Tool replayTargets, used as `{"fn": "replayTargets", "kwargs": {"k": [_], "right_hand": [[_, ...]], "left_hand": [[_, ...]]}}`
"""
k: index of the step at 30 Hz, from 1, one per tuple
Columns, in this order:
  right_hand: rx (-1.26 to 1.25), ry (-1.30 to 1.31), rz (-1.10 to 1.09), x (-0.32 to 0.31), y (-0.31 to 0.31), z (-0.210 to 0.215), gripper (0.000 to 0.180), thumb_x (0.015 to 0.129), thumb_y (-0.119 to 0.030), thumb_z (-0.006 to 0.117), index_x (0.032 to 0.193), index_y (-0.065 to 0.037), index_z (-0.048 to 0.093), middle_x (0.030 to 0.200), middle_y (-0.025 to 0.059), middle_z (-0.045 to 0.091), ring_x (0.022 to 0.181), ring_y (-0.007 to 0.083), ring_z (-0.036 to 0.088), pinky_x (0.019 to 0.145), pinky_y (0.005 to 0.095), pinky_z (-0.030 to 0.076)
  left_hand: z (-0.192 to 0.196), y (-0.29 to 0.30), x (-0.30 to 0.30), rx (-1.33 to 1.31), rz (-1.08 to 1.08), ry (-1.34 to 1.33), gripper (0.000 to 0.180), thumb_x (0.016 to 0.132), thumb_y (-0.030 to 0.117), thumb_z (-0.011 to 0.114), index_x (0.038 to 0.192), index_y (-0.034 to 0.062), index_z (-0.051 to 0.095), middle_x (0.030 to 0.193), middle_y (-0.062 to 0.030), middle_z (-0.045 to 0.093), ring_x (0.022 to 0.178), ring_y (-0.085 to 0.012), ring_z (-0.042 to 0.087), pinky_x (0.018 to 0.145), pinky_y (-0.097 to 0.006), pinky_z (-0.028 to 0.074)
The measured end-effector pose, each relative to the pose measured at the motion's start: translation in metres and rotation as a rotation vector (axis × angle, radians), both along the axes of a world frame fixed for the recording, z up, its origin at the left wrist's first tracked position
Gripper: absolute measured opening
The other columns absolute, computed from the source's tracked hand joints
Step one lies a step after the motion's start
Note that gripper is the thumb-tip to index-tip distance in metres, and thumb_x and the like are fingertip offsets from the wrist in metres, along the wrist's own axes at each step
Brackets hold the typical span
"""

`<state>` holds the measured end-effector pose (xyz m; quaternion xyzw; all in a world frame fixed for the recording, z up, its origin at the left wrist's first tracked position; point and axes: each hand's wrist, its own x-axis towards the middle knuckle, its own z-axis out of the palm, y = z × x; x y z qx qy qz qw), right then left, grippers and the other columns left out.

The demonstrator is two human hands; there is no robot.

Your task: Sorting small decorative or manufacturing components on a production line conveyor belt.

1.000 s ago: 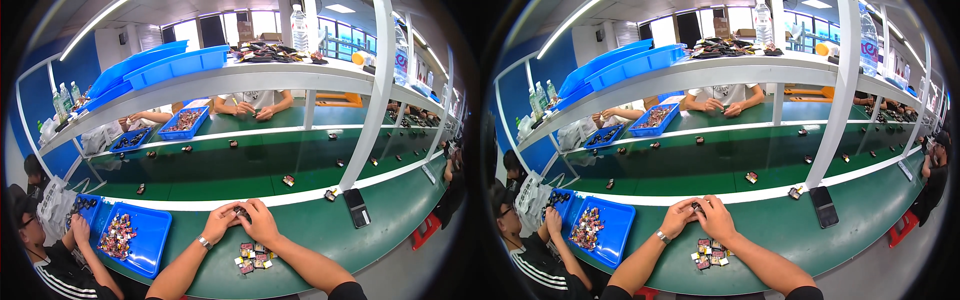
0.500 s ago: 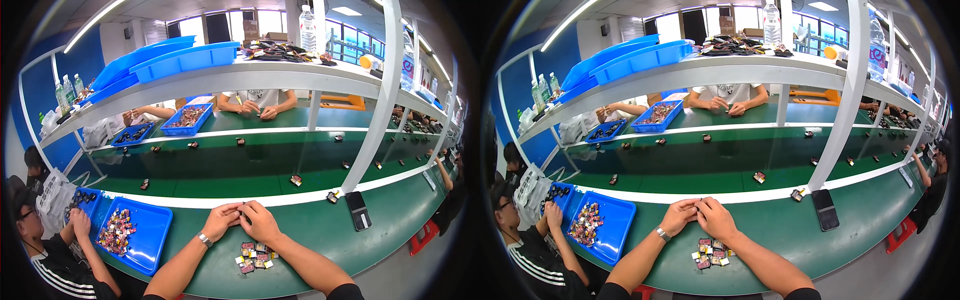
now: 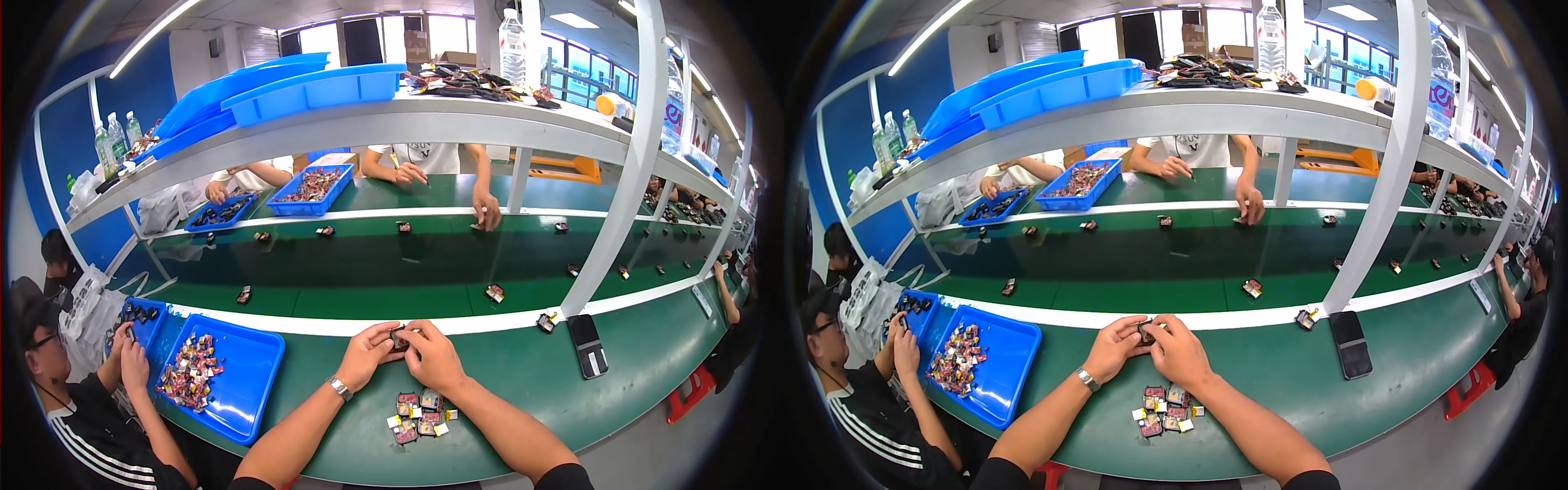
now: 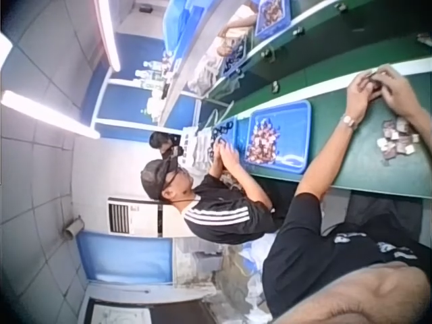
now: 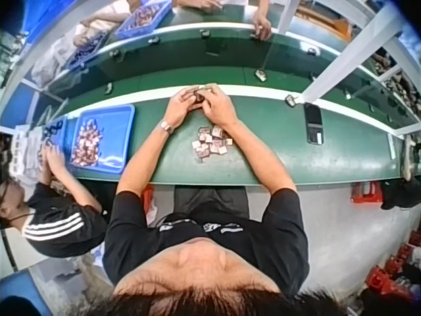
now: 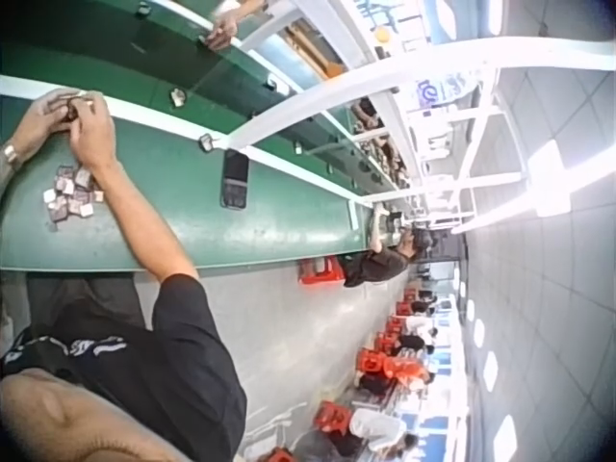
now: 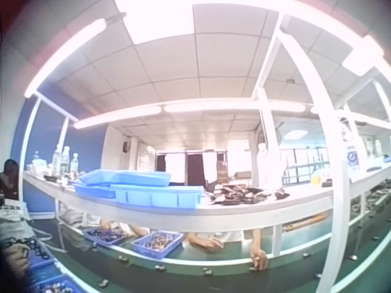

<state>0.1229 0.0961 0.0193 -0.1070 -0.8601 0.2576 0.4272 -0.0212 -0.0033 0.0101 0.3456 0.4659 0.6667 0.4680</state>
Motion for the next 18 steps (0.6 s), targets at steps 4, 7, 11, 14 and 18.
{"fn": "replayTargets", "kwargs": {"k": [4,7,11,14,18], "right_hand": [[0.032,-0.069,0.004,0.004,0.002,0.0,0.024,0.077,0.002,0.063,0.101,-0.005,0.064,0.102,0.0089,0.058,0.084,0.0249,0.064,0.072,0.0357,0.055],[0.129,-0.113,0.037,0.006,0.007,0.004,0.026,0.076,0.001,0.065,0.101,-0.006,0.064,0.1,0.0075,0.057,0.088,0.0237,0.062,0.071,0.0361,0.054],[0.239,-0.214,0.044,0.009,0.01,0.009,0.027,0.075,-0.002,0.067,0.101,-0.008,0.063,0.099,0.0067,0.055,0.091,0.0244,0.059,0.071,0.0364,0.053],[0.262,-0.222,0.033,0.01,0.012,0.009,0.026,0.075,-0.003,0.067,0.101,-0.009,0.063,0.1,0.0066,0.055,0.09,0.0254,0.058,0.072,0.0368,0.052],[0.277,-0.192,0.053,0.01,0.016,0.009,0.021,0.075,-0.005,0.068,0.096,-0.01,0.065,0.103,0.0071,0.056,0.095,0.0266,0.057,0.075,0.0382,0.051]], "left_hand": [[-0.001,0.0,0.001,-0.059,-0.001,0.014,0.034,0.097,-0.004,0.045,0.131,-0.0023,0.048,0.124,-0.0145,0.059,0.113,-0.0227,0.06,0.097,-0.036,0.054],[-0.002,-0.001,0.001,-0.046,-0.003,0.032,0.033,0.097,-0.004,0.044,0.13,-0.0028,0.048,0.125,-0.0147,0.058,0.114,-0.0227,0.06,0.097,-0.036,0.055],[0.002,-0.002,0.003,-0.073,0.007,0.05,0.032,0.097,-0.004,0.044,0.129,-0.0032,0.048,0.125,-0.0148,0.058,0.114,-0.0224,0.06,0.096,-0.035,0.055],[0.002,-0.001,0.003,-0.069,0.003,0.074,0.032,0.097,-0.004,0.043,0.129,-0.0029,0.049,0.125,-0.0147,0.058,0.113,-0.0215,0.06,0.095,-0.035,0.056],[-0.004,0.0,0.002,-0.063,-0.015,0.114,0.033,0.097,-0.004,0.044,0.13,-0.0021,0.049,0.125,-0.0143,0.057,0.11,-0.0201,0.061,0.094,-0.034,0.056]]}}
